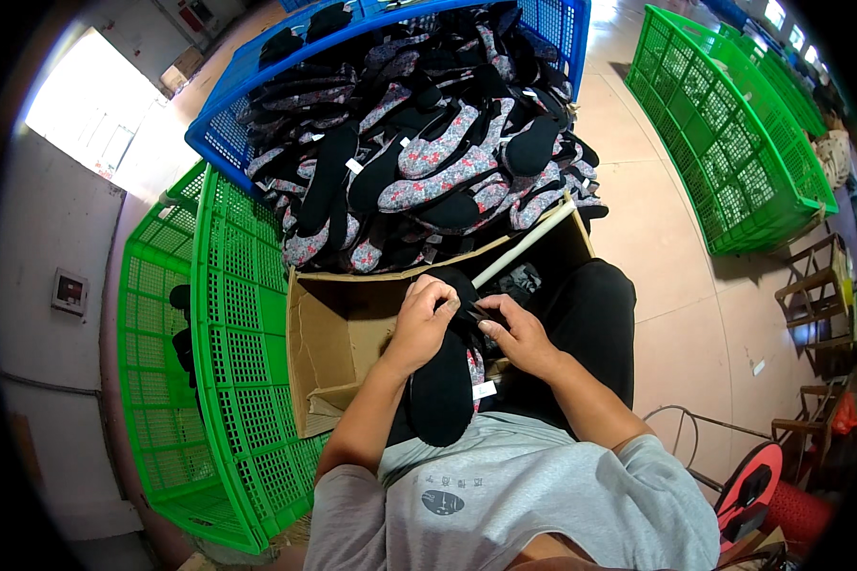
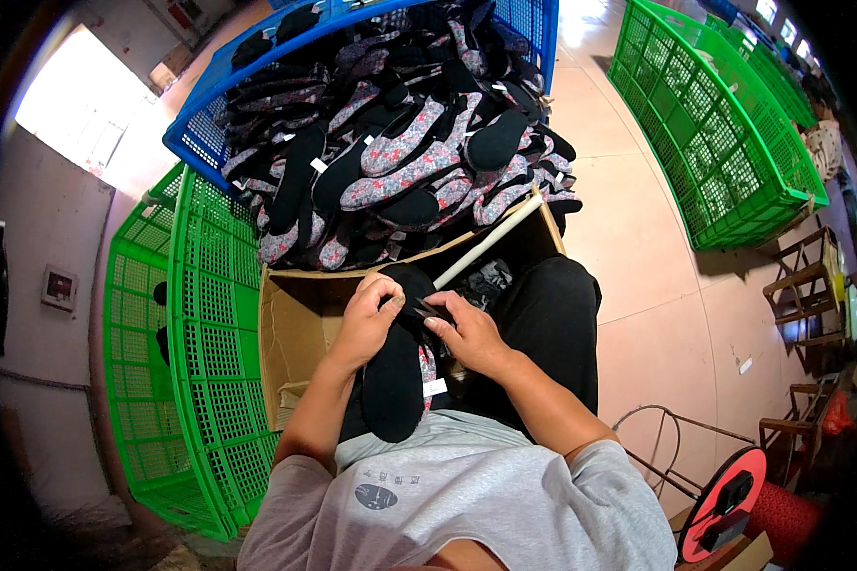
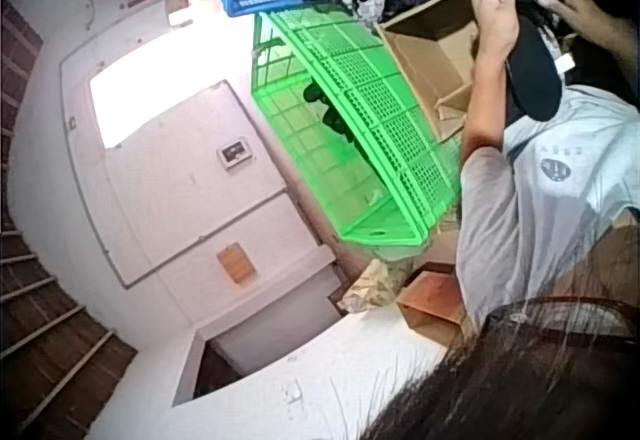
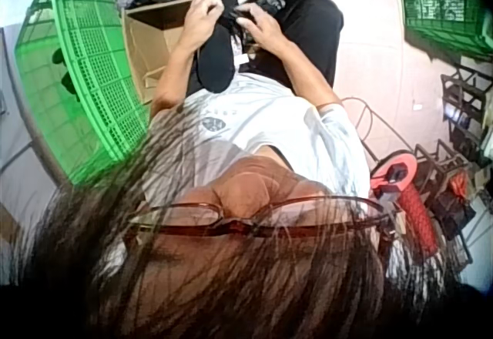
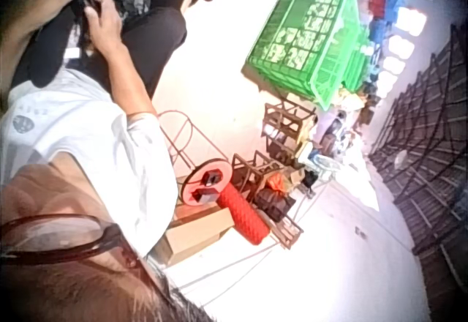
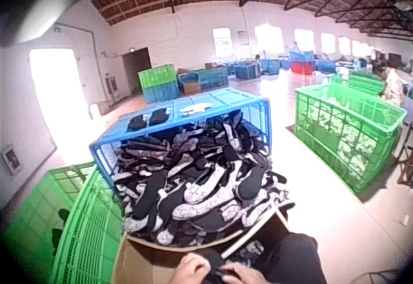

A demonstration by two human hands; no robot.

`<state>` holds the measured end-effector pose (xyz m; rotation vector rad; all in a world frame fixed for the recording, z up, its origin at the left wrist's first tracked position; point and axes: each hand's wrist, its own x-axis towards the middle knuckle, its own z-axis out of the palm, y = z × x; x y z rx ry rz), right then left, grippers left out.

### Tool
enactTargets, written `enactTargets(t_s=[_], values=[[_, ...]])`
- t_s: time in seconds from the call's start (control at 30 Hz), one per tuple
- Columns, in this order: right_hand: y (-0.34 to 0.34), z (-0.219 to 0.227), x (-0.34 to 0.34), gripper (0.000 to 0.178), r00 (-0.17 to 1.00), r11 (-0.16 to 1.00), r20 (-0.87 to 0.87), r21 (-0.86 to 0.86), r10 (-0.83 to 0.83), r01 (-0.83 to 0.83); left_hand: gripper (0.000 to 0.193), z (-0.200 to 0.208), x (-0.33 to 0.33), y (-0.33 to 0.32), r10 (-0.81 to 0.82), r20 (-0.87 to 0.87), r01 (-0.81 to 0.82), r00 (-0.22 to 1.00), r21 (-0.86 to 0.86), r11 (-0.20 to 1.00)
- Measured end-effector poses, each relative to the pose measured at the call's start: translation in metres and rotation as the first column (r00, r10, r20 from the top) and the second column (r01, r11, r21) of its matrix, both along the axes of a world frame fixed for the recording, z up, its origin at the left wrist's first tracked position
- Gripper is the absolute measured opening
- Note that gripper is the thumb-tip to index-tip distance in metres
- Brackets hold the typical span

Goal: The person sits on a chair and assembles floral-patterned slippers by hand. They pick up a slipper upper and a black sole from a blue crate, align the parts, and press them together to attach them. The person handles the items one at a time, inspecting the fit before placing the finished slipper into a cardboard box on their lap.

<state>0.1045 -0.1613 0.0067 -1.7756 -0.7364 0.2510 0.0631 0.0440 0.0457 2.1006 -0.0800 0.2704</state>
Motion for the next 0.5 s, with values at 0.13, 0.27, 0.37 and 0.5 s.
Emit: enactTargets(t_s=[0.13, 0.27, 0.37, 0.5], values=[[-0.002, 0.002, 0.001, 0.03, 0.999, 0.997, -0.034, -0.071, 0.024, -0.026, 0.008, -0.005, 0.002, -0.004, 0.023, -0.012, -0.023, 1.0, 0.004, 1.0], [-0.002, 0.001, 0.002, 0.026, 0.996, 0.996, -0.07, -0.071, 0.051, -0.056, 0.007, -0.006, 0.002, -0.007, 0.036, -0.036, -0.036, 0.999, 0.016, 0.999], [-0.001, 0.001, 0.001, 0.024, 0.997, 0.996, -0.073, -0.082, 0.035, -0.041, 0.007, -0.008, 0.002, -0.008, 0.044, -0.023, -0.044, 0.999, 0.019, 0.999], [0.001, -0.003, 0.001, 0.022, 0.998, 0.998, -0.059, -0.066, 0.019, -0.022, 0.007, -0.012, 0.003, -0.01, 0.057, -0.01, -0.056, 0.998, 0.02, 0.998]])
